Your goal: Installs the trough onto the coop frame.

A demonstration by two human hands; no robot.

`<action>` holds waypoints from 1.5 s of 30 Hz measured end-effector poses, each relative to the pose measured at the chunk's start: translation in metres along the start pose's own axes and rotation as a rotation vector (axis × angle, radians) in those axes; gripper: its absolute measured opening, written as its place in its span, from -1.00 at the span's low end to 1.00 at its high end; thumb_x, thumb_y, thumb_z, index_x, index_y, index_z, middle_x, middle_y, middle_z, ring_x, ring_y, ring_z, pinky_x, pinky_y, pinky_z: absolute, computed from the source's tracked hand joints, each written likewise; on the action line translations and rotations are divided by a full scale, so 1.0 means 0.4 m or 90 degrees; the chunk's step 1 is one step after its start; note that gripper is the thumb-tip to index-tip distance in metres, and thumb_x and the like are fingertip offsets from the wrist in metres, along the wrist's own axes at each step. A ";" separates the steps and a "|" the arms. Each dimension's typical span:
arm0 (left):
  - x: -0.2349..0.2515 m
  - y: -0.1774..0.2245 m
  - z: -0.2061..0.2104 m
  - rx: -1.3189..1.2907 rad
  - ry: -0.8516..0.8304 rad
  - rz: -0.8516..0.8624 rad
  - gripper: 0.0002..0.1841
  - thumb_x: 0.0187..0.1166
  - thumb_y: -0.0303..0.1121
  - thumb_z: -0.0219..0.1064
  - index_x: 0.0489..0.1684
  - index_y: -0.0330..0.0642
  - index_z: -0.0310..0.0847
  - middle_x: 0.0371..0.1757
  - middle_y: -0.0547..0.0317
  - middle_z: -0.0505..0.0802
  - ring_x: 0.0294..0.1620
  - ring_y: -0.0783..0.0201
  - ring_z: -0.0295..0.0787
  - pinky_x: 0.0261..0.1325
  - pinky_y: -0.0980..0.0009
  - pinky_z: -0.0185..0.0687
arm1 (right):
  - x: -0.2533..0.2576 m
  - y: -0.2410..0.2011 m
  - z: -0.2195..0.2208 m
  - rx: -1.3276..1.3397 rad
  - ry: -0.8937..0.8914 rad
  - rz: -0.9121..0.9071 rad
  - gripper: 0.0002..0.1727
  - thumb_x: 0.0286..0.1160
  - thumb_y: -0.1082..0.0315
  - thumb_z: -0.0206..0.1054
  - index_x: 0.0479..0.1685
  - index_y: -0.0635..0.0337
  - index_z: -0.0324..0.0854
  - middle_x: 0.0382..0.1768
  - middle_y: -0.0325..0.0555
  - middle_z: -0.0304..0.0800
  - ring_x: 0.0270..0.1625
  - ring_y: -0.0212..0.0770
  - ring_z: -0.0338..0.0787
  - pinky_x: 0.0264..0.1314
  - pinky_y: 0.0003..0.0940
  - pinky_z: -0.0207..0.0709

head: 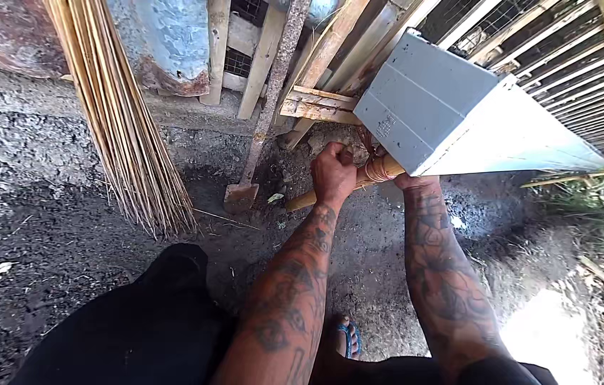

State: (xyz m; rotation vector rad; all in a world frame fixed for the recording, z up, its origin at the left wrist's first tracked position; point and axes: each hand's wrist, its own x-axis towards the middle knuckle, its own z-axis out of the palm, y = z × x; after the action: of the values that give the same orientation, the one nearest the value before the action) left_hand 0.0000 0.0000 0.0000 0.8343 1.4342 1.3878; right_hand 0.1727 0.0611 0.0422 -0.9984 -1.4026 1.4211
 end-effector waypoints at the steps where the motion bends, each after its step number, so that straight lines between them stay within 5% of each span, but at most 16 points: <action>1: 0.002 -0.013 -0.005 0.013 0.010 -0.049 -0.79 0.73 -0.25 0.25 -0.14 -0.17 0.73 -0.35 0.12 0.80 -0.29 0.17 0.75 -0.11 0.08 0.67 | 0.003 0.044 -0.034 0.047 -0.010 -0.034 -0.53 0.39 -0.08 0.42 0.14 0.03 0.62 -0.07 -0.17 0.82 0.04 -0.24 0.80 0.17 -0.19 0.73; 6: 0.015 -0.042 -0.008 0.103 -0.017 -0.285 -0.68 0.65 -0.12 0.24 -0.33 -0.14 0.77 -0.22 -0.08 0.84 -0.08 -0.08 0.80 -0.09 -0.20 0.63 | -0.017 0.085 0.031 0.064 -0.117 0.037 -0.49 0.51 -0.11 0.29 0.22 0.08 0.62 0.12 0.04 0.83 0.21 0.01 0.81 0.30 -0.01 0.67; 11: 0.020 -0.123 -0.049 0.196 -0.007 -0.424 -0.42 0.73 0.13 0.14 -0.04 -0.31 0.77 0.11 -0.31 0.82 0.24 -0.25 0.76 0.19 -0.31 0.62 | -0.020 0.093 0.031 0.154 -0.174 0.055 -0.57 0.55 -0.10 0.24 0.15 0.00 0.64 -0.08 0.02 0.87 0.12 0.07 0.85 0.39 0.08 0.62; 14: 0.018 -0.114 -0.067 0.274 -0.039 -0.424 -0.27 0.57 0.34 0.26 0.07 -0.32 0.72 0.13 -0.32 0.82 0.24 -0.23 0.77 0.19 -0.28 0.64 | -0.009 0.087 0.011 0.084 -0.119 0.024 -0.52 0.34 -0.09 0.46 0.10 0.02 0.64 -0.13 -0.09 0.84 0.06 -0.03 0.84 0.36 0.14 0.63; 18: 0.032 -0.034 -0.057 0.269 -0.056 -0.343 -0.29 0.50 0.33 0.33 -0.08 -0.31 0.74 0.05 -0.29 0.83 0.20 -0.23 0.78 0.16 -0.30 0.64 | -0.002 0.080 -0.082 -0.151 -0.053 -0.026 -0.39 0.29 -0.05 0.55 0.25 0.10 0.59 0.04 -0.25 0.82 0.16 -0.30 0.79 0.36 -0.15 0.67; 21: 0.028 -0.003 -0.032 0.128 0.018 -0.131 -0.69 0.52 -0.07 0.44 -0.27 -0.18 0.69 -0.30 -0.03 0.81 -0.17 -0.03 0.79 -0.10 -0.11 0.66 | -0.031 0.028 -0.144 -0.426 -0.002 -0.114 -0.38 0.20 0.18 0.59 0.31 0.19 0.57 0.08 -0.35 0.77 0.23 -0.55 0.71 0.38 -0.44 0.62; 23: 0.023 0.012 -0.015 -0.026 0.038 0.038 -0.88 0.47 -0.35 0.42 -0.22 -0.20 0.68 -0.38 0.12 0.79 -0.34 0.18 0.75 -0.20 0.11 0.69 | -0.039 0.004 -0.151 -0.387 0.028 -0.122 -0.37 0.12 0.22 0.65 0.29 0.07 0.57 0.07 -0.44 0.79 0.24 -0.54 0.73 0.40 -0.37 0.65; 28: 0.020 0.039 0.004 -0.109 -0.031 0.204 -0.91 0.38 -0.50 0.42 -0.28 -0.22 0.84 -0.12 0.07 0.78 -0.23 0.31 0.71 -0.12 0.34 0.69 | -0.027 -0.001 -0.058 -0.122 -0.012 -0.159 -0.40 0.07 0.11 0.72 0.18 -0.07 0.62 0.01 -0.40 0.85 0.18 -0.40 0.80 0.30 -0.24 0.71; 31: 0.024 0.023 0.003 -0.081 -0.076 0.234 -0.86 0.36 -0.40 0.52 -0.20 -0.15 0.89 0.08 0.00 0.74 -0.06 0.26 0.71 -0.03 0.31 0.70 | -0.033 -0.068 0.085 -0.218 0.002 -0.121 -0.59 0.04 0.02 0.73 -0.15 -0.18 0.69 -0.28 -0.59 0.86 -0.13 -0.65 0.81 -0.01 -0.58 0.76; 32: 0.024 0.020 0.004 -0.083 -0.081 0.232 -0.86 0.37 -0.39 0.51 -0.19 -0.14 0.90 0.11 0.00 0.73 -0.04 0.26 0.70 -0.01 0.32 0.69 | -0.040 -0.099 0.139 -0.264 0.020 -0.080 -0.69 0.16 0.06 0.66 -0.22 -0.11 0.68 -0.35 -0.56 0.85 -0.20 -0.69 0.79 -0.07 -0.68 0.72; 34: 0.018 0.029 0.007 -0.074 -0.053 0.188 -0.90 0.47 -0.40 0.47 -0.21 -0.16 0.89 0.06 0.03 0.77 -0.06 0.27 0.74 0.02 0.31 0.71 | -0.045 -0.100 0.198 -0.337 0.115 -0.022 -0.85 0.60 0.36 0.24 -0.09 0.28 0.57 -0.30 -0.27 0.75 -0.17 -0.63 0.72 0.03 -0.77 0.59; 36: 0.003 0.040 0.012 -0.082 0.013 0.089 -0.86 0.61 -0.39 0.36 -0.17 -0.23 0.83 -0.05 0.06 0.81 -0.09 0.25 0.76 0.07 0.24 0.70 | -0.015 -0.024 0.246 -0.278 0.417 -0.026 -0.75 0.73 0.52 0.05 0.14 0.55 0.51 -0.15 0.02 0.67 -0.05 -0.45 0.65 0.21 -0.69 0.46; 38: -0.011 0.022 0.021 -0.113 0.094 -0.050 -0.79 0.71 -0.36 0.22 -0.04 -0.28 0.74 -0.16 0.04 0.83 -0.16 0.20 0.79 0.03 0.15 0.73 | -0.032 0.004 0.036 -0.278 0.191 -0.099 -0.60 0.55 0.39 0.28 0.32 0.33 0.44 0.06 -0.21 0.75 0.21 -0.49 0.72 0.37 -0.48 0.62; 39: -0.012 0.006 0.018 -0.112 0.120 -0.124 -0.77 0.75 -0.31 0.19 0.01 -0.25 0.72 -0.21 0.03 0.83 -0.20 0.16 0.80 0.00 0.10 0.74 | -0.032 0.024 -0.019 -0.243 0.174 -0.157 -0.52 0.43 0.36 0.40 0.34 0.28 0.46 0.09 -0.22 0.78 0.24 -0.44 0.75 0.36 -0.37 0.67; 42: 0.001 -0.036 -0.010 0.023 0.079 -0.278 -0.73 0.67 -0.14 0.30 -0.19 -0.11 0.83 -0.20 0.02 0.88 -0.07 0.02 0.82 0.01 -0.12 0.65 | -0.034 0.047 -0.019 -0.096 0.213 -0.161 -0.57 0.47 0.35 0.32 0.33 0.16 0.45 0.09 -0.11 0.75 0.23 -0.20 0.77 0.34 -0.05 0.69; 45: 0.006 -0.049 -0.016 0.122 -0.012 -0.333 -0.59 0.66 0.02 0.28 -0.35 -0.14 0.81 -0.14 -0.10 0.87 0.03 -0.11 0.79 0.04 -0.24 0.61 | -0.024 0.070 -0.006 -0.046 0.043 -0.043 -0.47 0.41 -0.08 0.36 0.21 0.11 0.59 0.06 -0.03 0.80 0.17 -0.06 0.78 0.29 -0.01 0.66</action>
State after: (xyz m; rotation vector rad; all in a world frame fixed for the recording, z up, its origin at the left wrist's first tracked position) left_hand -0.0041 -0.0025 -0.0203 0.5306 1.6420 0.8555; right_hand 0.1766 0.0534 0.0138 -1.0262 -1.4333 1.2834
